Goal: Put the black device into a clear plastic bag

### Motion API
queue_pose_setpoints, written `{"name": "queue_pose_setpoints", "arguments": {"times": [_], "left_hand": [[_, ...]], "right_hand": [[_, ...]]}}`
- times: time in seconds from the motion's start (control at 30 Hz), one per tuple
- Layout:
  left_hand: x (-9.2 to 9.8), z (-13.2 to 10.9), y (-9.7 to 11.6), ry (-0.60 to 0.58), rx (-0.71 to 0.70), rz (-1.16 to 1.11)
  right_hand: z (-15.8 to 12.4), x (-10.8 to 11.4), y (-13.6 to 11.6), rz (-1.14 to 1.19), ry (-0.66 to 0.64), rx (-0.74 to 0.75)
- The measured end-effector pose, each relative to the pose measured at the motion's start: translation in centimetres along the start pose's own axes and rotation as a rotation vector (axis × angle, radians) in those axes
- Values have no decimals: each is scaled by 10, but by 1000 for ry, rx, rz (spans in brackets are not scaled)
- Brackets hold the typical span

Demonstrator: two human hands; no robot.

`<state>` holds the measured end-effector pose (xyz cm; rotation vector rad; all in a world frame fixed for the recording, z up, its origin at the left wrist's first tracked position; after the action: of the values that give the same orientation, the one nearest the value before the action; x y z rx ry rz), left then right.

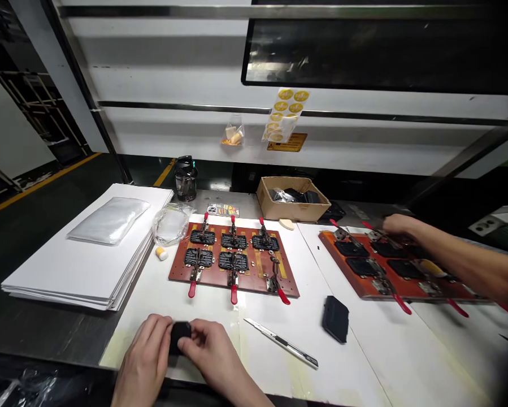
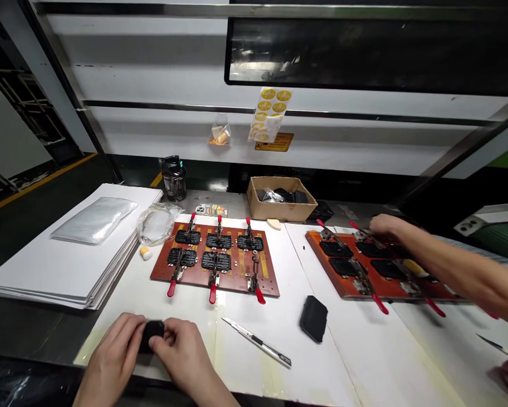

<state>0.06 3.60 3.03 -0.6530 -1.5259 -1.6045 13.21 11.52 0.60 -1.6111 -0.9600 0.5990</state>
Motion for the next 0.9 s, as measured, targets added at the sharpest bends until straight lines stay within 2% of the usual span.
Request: {"name": "queue_pose_setpoints", "arguments": {"times": [0.07,0.2,0.23,0.33,0.37,0.47,0.5,0.6,0.63,0.77,0.83,0.9], "left_hand": [[4,-1,12,52,-78,43],[7,-2,23,111,-81,87],[8,-3,25,123,-78,95],[8,-4,29,153,-65,100],[8,-5,29,161,-50,96],[9,-7,27,181,-4,94],[9,-7,28,187,-7,101],[8,-8,33,186,-57,99],[7,-7,35,174,-76,80],[3,-4,36,120,-44,-20],[2,-3,34,101,-10,-49],[-1,-2,32,51,18,-98]], "right_hand": [[-1,3,1,143,-16,24],[-7,-2,4,78,-266,-98],[-8,0,3,55,-262,-113],[-12,19,-11,-88,-45,-72],[-13,21,-17,-174,-24,-57],[-13,12,-27,-317,-157,-28],[-13,11,-29,-260,-175,-19],[-10,21,-26,27,-33,1],[-8,21,-23,74,-28,-8],[-6,3,-8,183,-237,-79],[-8,10,-9,272,-148,-38],[-14,21,-16,128,-43,13]]}}
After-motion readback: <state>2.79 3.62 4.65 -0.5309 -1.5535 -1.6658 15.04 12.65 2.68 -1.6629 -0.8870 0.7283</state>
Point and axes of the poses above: each hand's wrist, its own z-axis towards the middle knuckle, its own x-axis out of the back of the hand, y = z × x, the point moved 7 cm from there along z, towards the middle knuckle, and after that the axes turned 12 degrees about -y, right-handed, at the moved point
